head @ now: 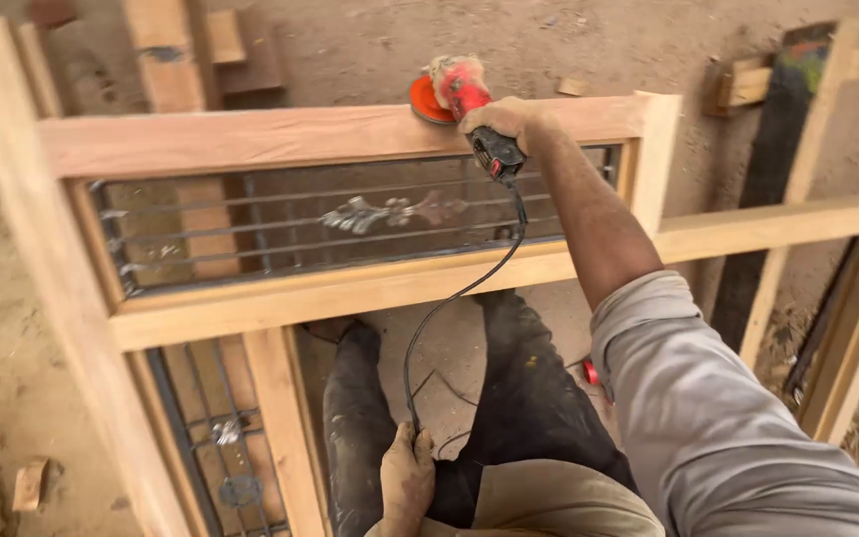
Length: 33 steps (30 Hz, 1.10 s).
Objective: The person uses an angle grinder to sand the wooden members of window and door frames laid on the workshop floor, moving around the frames to grind different rails and edges, and finally sets the grinder down on the floor.
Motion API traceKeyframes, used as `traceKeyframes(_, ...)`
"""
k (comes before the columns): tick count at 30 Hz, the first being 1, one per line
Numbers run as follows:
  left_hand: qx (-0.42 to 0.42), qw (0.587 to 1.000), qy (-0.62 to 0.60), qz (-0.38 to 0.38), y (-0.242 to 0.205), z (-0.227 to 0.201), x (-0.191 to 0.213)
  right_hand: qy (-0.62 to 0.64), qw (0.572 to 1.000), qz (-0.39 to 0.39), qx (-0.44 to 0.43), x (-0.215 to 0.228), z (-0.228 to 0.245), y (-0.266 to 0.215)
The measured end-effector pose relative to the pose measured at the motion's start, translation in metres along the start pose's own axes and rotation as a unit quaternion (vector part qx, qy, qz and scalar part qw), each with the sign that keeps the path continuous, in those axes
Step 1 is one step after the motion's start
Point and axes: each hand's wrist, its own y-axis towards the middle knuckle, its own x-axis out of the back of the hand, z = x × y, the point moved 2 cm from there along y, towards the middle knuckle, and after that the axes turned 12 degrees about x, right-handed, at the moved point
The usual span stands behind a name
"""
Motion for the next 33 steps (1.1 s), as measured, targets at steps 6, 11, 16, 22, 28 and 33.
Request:
traceKeyframes(6,0.009,0.991,0.123,0.046,-0.006,-0.06,-0.083,0.018,0.999,-0.033,-0.001,0.2,-0.108,0.012)
traceKeyframes(11,-0.051,0.979,0.192,0.05,-0.019,-0.106,-0.148,0.032,0.99,-0.136,-0.027,0.32,-0.147,-0.033)
traceKeyframes(16,-0.062,0.973,0.207,0.082,-0.026,-0.134,-0.183,0.133,0.97,-0.203,0.011,0.39,-0.218,-0.04)
traceKeyframes(22,-0.031,0.98,0.184,0.073,-0.022,-0.178,-0.181,0.396,0.908,-0.131,0.031,0.351,-0.23,-0.05)
traceKeyframes(28,-0.011,0.976,0.205,0.072,-0.026,-0.191,-0.15,0.484,0.857,-0.176,0.001,0.293,-0.207,-0.082)
traceKeyframes(33,-0.032,0.972,0.219,0.073,-0.011,-0.17,-0.128,0.523,0.835,-0.173,0.013,0.267,-0.268,-0.094)
